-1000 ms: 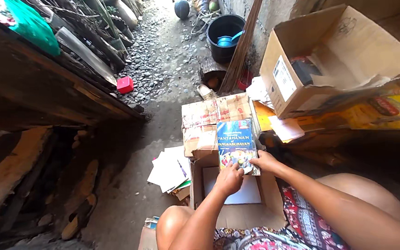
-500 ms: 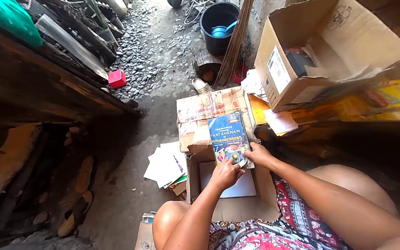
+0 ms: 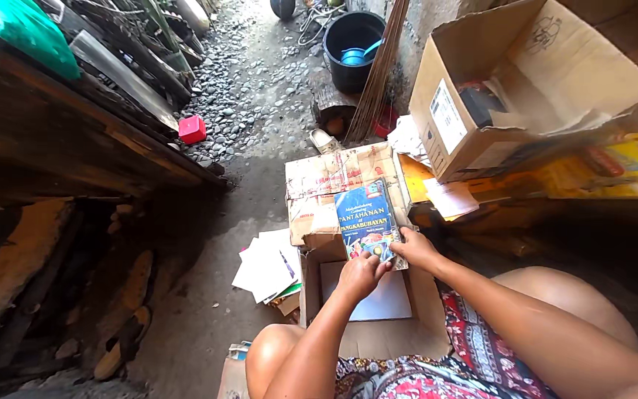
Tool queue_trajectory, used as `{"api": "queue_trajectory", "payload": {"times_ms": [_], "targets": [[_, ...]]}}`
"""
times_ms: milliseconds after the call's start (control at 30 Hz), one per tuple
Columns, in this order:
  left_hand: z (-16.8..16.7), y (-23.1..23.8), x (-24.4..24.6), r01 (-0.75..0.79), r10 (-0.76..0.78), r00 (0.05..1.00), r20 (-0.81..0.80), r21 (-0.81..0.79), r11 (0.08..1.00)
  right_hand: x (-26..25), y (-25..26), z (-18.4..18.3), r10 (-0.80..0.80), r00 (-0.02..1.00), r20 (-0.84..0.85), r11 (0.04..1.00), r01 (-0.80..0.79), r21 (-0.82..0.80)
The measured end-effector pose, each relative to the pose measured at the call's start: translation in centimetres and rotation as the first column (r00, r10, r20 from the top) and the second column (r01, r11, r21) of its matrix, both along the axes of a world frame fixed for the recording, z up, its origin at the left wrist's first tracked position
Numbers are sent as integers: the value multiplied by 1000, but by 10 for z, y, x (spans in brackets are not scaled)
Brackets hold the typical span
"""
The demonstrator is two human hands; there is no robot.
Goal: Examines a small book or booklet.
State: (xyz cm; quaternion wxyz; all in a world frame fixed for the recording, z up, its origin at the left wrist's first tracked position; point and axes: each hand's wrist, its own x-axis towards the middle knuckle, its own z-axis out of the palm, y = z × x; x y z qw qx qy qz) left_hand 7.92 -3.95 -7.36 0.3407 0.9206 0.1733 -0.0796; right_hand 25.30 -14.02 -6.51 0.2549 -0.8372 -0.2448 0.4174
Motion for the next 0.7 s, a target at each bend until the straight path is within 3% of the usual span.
{"api": "queue_trajectory", "payload": {"times_ms": [300,567,700], "targets": [[20,14,3,-437,444,896,26,-123,891,-24,10,31,84,987,140,991,-97,88],[22,24,3,-536,628,776,58,-464,706,-48,19,61,276,923,268,961,-266,-74],[24,26,2,-556,647,762,21,-491,671,-57,22,66,370,877,305,928,-362,-87]]}}
